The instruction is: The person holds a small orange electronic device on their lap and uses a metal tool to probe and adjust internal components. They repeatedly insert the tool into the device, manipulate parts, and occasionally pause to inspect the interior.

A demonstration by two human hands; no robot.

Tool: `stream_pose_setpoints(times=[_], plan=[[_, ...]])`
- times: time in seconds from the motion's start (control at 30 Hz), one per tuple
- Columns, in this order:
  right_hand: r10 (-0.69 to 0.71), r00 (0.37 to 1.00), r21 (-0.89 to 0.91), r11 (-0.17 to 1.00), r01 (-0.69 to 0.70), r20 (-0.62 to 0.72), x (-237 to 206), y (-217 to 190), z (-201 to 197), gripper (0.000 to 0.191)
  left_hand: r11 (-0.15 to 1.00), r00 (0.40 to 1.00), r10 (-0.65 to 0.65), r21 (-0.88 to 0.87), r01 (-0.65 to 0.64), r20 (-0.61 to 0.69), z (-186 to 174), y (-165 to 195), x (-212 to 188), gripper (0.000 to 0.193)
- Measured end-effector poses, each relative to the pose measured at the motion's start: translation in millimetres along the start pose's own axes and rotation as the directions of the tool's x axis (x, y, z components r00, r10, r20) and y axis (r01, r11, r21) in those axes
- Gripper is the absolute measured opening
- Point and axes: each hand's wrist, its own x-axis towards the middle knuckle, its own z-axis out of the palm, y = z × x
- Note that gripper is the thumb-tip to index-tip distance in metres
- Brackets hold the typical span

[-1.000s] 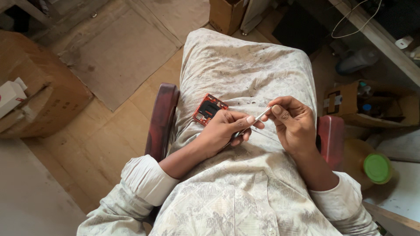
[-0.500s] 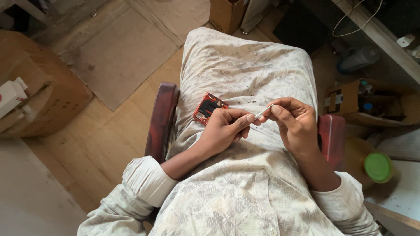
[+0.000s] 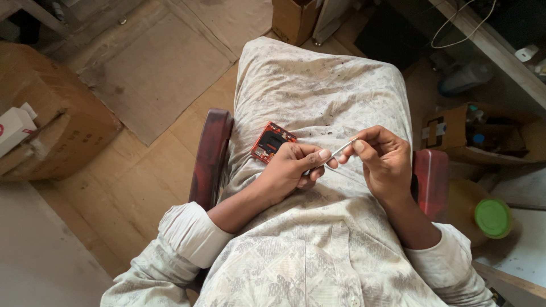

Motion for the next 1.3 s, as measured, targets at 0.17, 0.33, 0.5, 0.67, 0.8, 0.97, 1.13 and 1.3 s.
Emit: stream_pose_setpoints(times=[0.17, 0.33, 0.5, 0.67, 0.8, 0.97, 1.13, 1.3], plan=[[-0.007, 0.999, -0.020, 1.000, 0.008, 0.037, 3, 3, 0, 0.001, 0.962, 0.985, -0.143, -0.222, 0.161, 0.097, -5, 3, 3, 0.027], [-0.018, 1.000, -0.151, 0.988, 0.017, -0.007, -2, 5, 0, 0.004, 0.947, 0.976, -0.182, -0.244, 0.206, 0.118, -8, -1, 3, 0.025], [-0.041, 0.999, -0.054, 0.998, 0.042, 0.029, 2, 4, 0, 0.007, 0.945, 0.971, -0.186, -0.243, 0.218, 0.148, -10, 1, 4, 0.025], [-0.081, 0.993, 0.242, 0.968, 0.059, 0.080, 9, 3, 2, 0.009, 0.873, 0.977, -0.157, -0.444, 0.205, 0.142, -24, 10, -2, 0.022], [-0.091, 0.990, 0.153, 0.986, 0.073, 0.112, 6, 5, -4, 0.012, 0.981, 0.998, -0.067, -0.183, 0.063, -0.016, -17, 1, -1, 0.027], [0.045, 0.999, -0.287, 0.957, -0.049, -0.022, 16, 7, -9, 0.029, 0.978, 0.978, 0.164, 0.151, -0.144, -0.131, -13, 4, 9, 0.029], [0.025, 0.998, -0.629, 0.775, -0.054, -0.055, 28, -2, 3, 0.021, 0.949, 0.959, 0.267, 0.198, -0.244, -0.100, -6, 11, 19, 0.026], [0.081, 0.995, -0.427, 0.899, -0.098, -0.058, 40, -22, -5, 0.020, 0.934, 0.953, 0.288, 0.249, -0.257, -0.094, 7, 19, 40, 0.024]])
